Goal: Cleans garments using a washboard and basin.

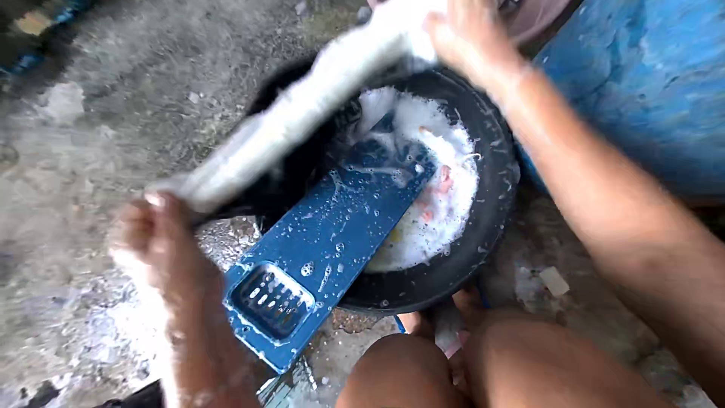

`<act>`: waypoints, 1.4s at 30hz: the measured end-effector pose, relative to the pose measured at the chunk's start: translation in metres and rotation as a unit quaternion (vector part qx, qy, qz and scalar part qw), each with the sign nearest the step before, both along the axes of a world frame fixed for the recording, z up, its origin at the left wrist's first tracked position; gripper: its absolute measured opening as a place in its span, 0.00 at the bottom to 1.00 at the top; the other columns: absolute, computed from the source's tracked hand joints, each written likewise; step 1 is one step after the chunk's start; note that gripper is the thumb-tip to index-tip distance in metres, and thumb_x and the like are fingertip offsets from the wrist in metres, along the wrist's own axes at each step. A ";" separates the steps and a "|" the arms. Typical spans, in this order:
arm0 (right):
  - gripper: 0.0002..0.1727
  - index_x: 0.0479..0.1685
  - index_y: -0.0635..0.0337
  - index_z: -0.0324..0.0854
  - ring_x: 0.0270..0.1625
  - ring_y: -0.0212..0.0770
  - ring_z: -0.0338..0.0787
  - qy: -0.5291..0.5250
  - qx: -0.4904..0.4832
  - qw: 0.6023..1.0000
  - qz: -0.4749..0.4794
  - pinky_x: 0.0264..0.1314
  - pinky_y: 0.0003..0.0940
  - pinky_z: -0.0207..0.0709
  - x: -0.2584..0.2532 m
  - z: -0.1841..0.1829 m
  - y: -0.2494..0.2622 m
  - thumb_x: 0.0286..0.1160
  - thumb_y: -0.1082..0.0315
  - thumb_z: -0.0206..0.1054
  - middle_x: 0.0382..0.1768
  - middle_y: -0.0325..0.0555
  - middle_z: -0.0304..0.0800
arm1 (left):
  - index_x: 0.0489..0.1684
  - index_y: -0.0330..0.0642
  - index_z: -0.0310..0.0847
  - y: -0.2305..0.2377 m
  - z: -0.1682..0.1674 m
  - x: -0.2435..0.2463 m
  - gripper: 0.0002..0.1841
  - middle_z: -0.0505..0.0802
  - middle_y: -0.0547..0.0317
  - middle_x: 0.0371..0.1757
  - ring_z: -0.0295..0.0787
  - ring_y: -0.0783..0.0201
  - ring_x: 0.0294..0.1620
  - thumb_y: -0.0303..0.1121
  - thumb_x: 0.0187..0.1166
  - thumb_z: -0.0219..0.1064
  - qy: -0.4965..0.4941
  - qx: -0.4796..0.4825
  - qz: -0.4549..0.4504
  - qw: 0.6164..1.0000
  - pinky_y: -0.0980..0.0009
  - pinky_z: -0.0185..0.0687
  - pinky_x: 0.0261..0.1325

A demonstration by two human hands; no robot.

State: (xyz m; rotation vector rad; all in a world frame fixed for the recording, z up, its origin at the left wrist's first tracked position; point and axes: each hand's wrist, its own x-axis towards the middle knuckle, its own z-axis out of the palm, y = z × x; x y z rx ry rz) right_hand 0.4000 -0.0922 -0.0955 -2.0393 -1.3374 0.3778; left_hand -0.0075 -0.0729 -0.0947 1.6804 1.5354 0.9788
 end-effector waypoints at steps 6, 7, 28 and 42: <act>0.33 0.83 0.72 0.64 0.79 0.76 0.73 0.001 -0.243 0.969 -0.040 0.77 0.73 0.67 -0.011 -0.204 -0.095 0.82 0.65 0.66 0.77 0.78 0.71 | 0.56 0.30 0.75 -0.120 -0.108 -0.006 0.14 0.85 0.63 0.39 0.85 0.80 0.40 0.32 0.93 0.49 -0.054 -0.168 0.044 0.983 0.77 0.85 0.49; 0.35 0.86 0.71 0.59 0.77 0.76 0.76 0.007 -0.276 0.959 -0.065 0.75 0.74 0.69 -0.022 -0.218 -0.106 0.82 0.66 0.65 0.76 0.78 0.73 | 0.55 0.29 0.76 -0.129 -0.107 -0.008 0.14 0.84 0.63 0.37 0.83 0.82 0.36 0.33 0.92 0.52 0.005 -0.138 0.042 0.989 0.80 0.82 0.45; 0.30 0.82 0.62 0.70 0.65 0.69 0.88 -0.064 -0.209 0.975 -0.038 0.64 0.69 0.79 -0.090 -0.209 -0.045 0.79 0.69 0.66 0.67 0.68 0.85 | 0.71 0.32 0.78 -0.121 -0.122 0.002 0.24 0.93 0.26 0.47 0.91 0.26 0.53 0.40 0.95 0.43 0.450 -0.210 0.179 0.850 0.31 0.79 0.52; 0.34 0.83 0.62 0.67 0.56 0.71 0.91 -0.051 -0.201 0.973 -0.101 0.55 0.71 0.80 -0.099 -0.193 -0.050 0.76 0.66 0.69 0.59 0.70 0.89 | 0.74 0.31 0.74 -0.117 -0.122 0.007 0.23 0.92 0.25 0.46 0.90 0.25 0.53 0.38 0.95 0.44 0.420 -0.203 0.177 0.867 0.31 0.79 0.53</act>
